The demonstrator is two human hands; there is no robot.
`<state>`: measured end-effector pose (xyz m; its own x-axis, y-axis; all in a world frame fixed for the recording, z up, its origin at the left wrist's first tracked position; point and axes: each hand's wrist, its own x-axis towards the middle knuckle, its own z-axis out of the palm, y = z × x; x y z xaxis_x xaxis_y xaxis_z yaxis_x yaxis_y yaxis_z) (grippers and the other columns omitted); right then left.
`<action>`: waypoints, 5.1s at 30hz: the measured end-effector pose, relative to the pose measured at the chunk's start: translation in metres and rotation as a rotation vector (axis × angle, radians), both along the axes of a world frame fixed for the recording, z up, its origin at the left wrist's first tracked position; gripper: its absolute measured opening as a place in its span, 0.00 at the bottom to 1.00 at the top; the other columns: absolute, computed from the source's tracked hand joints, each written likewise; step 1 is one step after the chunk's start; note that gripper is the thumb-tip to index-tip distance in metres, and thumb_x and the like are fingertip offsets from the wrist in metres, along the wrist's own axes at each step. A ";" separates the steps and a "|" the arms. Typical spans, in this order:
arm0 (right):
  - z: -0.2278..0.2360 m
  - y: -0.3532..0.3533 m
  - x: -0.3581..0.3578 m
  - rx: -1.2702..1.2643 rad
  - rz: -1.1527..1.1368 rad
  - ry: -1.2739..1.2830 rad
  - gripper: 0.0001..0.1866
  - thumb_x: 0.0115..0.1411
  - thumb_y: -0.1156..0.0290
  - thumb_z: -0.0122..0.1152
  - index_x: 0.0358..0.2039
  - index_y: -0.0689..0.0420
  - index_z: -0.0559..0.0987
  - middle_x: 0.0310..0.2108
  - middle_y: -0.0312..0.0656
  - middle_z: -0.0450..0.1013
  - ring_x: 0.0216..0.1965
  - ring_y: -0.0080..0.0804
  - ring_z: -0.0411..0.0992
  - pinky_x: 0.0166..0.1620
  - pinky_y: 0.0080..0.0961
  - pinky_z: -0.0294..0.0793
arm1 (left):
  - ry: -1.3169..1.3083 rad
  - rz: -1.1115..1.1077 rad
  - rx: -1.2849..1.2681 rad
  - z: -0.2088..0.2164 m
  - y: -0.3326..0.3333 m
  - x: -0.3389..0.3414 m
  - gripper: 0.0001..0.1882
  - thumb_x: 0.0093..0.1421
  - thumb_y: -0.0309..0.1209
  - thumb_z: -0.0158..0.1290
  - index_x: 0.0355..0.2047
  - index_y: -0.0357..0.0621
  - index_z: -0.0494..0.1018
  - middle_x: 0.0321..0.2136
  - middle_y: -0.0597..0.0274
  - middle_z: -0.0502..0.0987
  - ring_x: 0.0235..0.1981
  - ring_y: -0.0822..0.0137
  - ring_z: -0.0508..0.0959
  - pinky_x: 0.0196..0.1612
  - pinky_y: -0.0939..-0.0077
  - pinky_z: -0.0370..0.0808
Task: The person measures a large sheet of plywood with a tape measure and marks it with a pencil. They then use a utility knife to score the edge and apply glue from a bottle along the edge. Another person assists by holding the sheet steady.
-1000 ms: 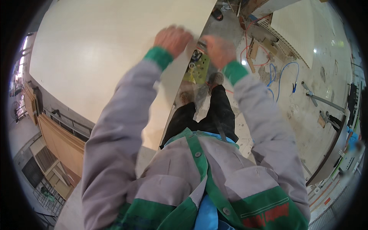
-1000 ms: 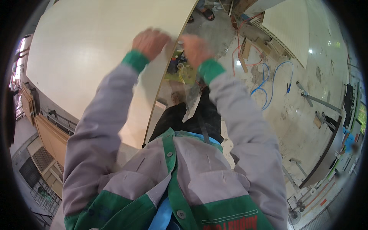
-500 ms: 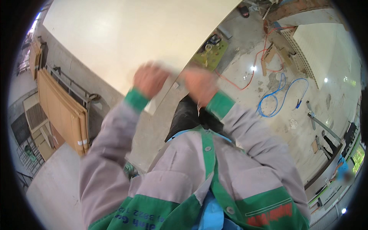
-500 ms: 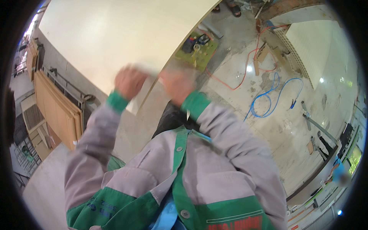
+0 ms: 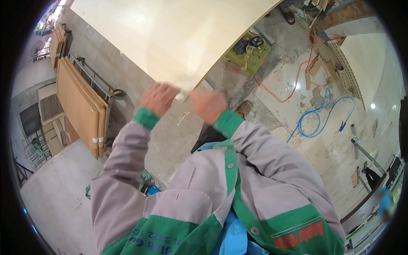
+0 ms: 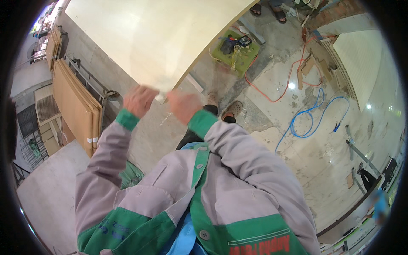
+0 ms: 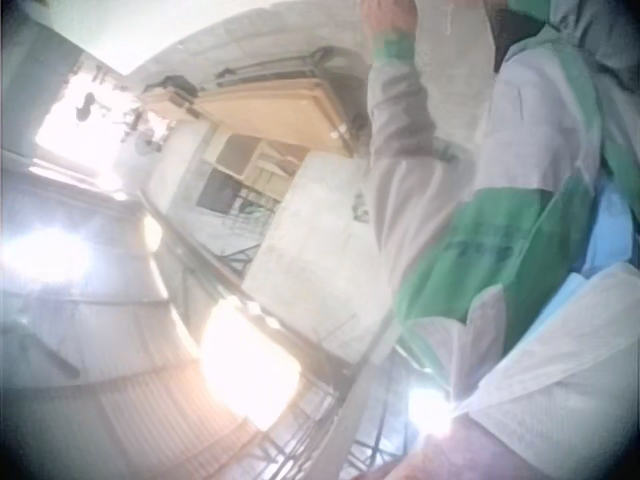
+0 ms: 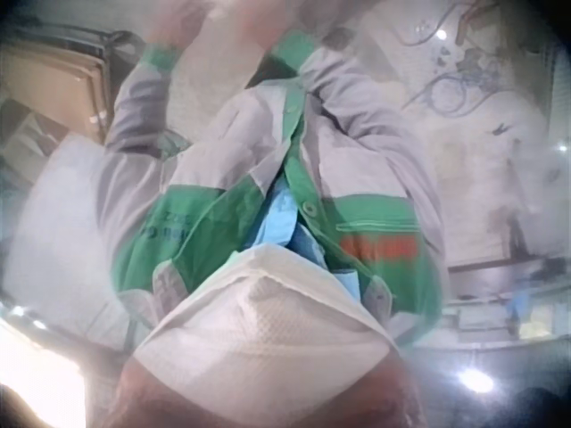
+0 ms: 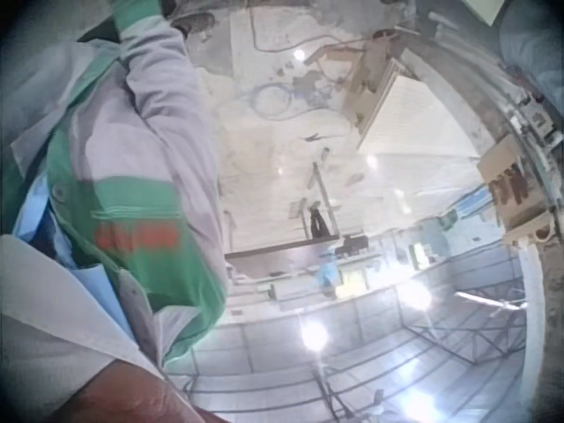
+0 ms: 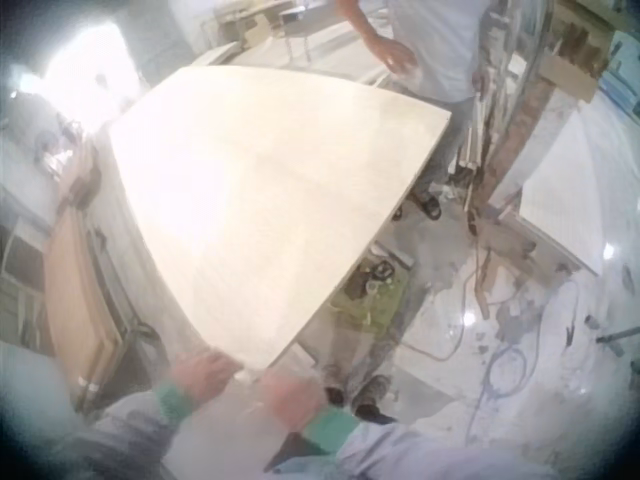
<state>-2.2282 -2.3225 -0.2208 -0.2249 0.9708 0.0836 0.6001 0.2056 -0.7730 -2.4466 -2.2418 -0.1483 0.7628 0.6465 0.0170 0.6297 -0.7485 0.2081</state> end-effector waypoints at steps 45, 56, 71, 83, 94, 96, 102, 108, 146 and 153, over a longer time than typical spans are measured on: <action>0.010 0.421 0.561 0.000 -0.852 -0.398 0.24 0.70 0.72 0.51 0.64 0.39 0.77 0.45 0.56 0.82 0.46 0.59 0.80 0.50 0.53 0.78 | 0.179 0.300 -0.256 -0.028 0.211 0.314 0.59 0.59 0.66 0.56 0.77 0.37 0.49 0.77 0.33 0.46 0.79 0.37 0.40 0.76 0.32 0.30; -0.014 0.377 0.492 0.028 -0.661 -0.431 0.25 0.68 0.74 0.50 0.63 0.41 0.79 0.47 0.54 0.82 0.47 0.56 0.80 0.51 0.50 0.80 | 0.032 0.277 -0.206 -0.041 0.205 0.305 0.51 0.63 0.57 0.54 0.76 0.36 0.51 0.76 0.33 0.49 0.79 0.35 0.42 0.76 0.33 0.32; -0.007 -0.075 0.025 -0.466 -0.261 0.292 0.20 0.70 0.64 0.53 0.61 0.47 0.79 0.49 0.53 0.80 0.48 0.57 0.79 0.52 0.50 0.77 | -0.273 0.122 -0.291 -0.052 0.188 0.235 0.43 0.73 0.54 0.45 0.76 0.37 0.52 0.76 0.39 0.53 0.79 0.44 0.48 0.79 0.45 0.37; -0.052 -0.124 0.271 -0.370 -1.255 0.297 0.12 0.69 0.63 0.61 0.35 0.60 0.80 0.23 0.42 0.79 0.25 0.34 0.78 0.33 0.36 0.76 | -0.036 -0.127 0.044 -0.051 0.205 0.362 0.49 0.67 0.58 0.52 0.74 0.32 0.54 0.74 0.32 0.54 0.77 0.34 0.50 0.77 0.38 0.44; -0.077 0.003 0.434 -0.441 -1.042 0.747 0.12 0.75 0.72 0.50 0.53 0.64 0.74 0.33 0.42 0.81 0.32 0.28 0.79 0.38 0.29 0.81 | -0.055 -0.036 0.071 -0.085 0.382 0.570 0.35 0.74 0.49 0.43 0.75 0.46 0.57 0.76 0.43 0.55 0.77 0.40 0.52 0.77 0.40 0.45; -0.076 0.028 0.462 -0.418 -1.036 0.744 0.12 0.75 0.73 0.50 0.53 0.63 0.75 0.33 0.41 0.80 0.32 0.26 0.79 0.38 0.27 0.80 | -0.075 0.026 0.036 -0.082 0.397 0.590 0.37 0.73 0.51 0.43 0.75 0.46 0.56 0.76 0.42 0.55 0.77 0.40 0.51 0.77 0.41 0.44; -0.071 0.141 0.540 -0.247 -0.853 0.432 0.14 0.75 0.71 0.52 0.55 0.63 0.76 0.33 0.39 0.79 0.34 0.25 0.77 0.38 0.25 0.76 | 0.001 0.186 0.041 -0.069 0.409 0.630 0.45 0.70 0.61 0.45 0.76 0.45 0.53 0.77 0.40 0.51 0.79 0.43 0.47 0.78 0.44 0.40; -0.032 0.302 0.595 -0.063 -0.739 0.438 0.19 0.75 0.72 0.52 0.63 0.58 0.76 0.38 0.46 0.80 0.39 0.31 0.80 0.46 0.30 0.78 | 0.022 0.190 0.016 -0.064 0.412 0.633 0.48 0.67 0.63 0.47 0.76 0.43 0.54 0.77 0.40 0.52 0.79 0.41 0.48 0.78 0.44 0.41; -0.048 0.323 0.500 0.334 -0.105 0.075 0.24 0.65 0.67 0.63 0.63 0.39 0.79 0.40 0.46 0.80 0.44 0.47 0.79 0.50 0.43 0.78 | -0.870 0.332 -0.453 -0.073 0.429 0.611 0.33 0.66 0.31 0.42 0.71 0.32 0.63 0.70 0.40 0.67 0.72 0.47 0.65 0.74 0.60 0.60; -0.081 0.289 0.546 -0.066 -0.703 0.185 0.22 0.70 0.78 0.53 0.63 0.53 0.79 0.39 0.49 0.81 0.39 0.44 0.82 0.42 0.31 0.80 | -0.193 0.228 0.052 -0.075 0.424 0.626 0.47 0.67 0.56 0.53 0.75 0.34 0.54 0.74 0.40 0.59 0.77 0.46 0.54 0.79 0.51 0.46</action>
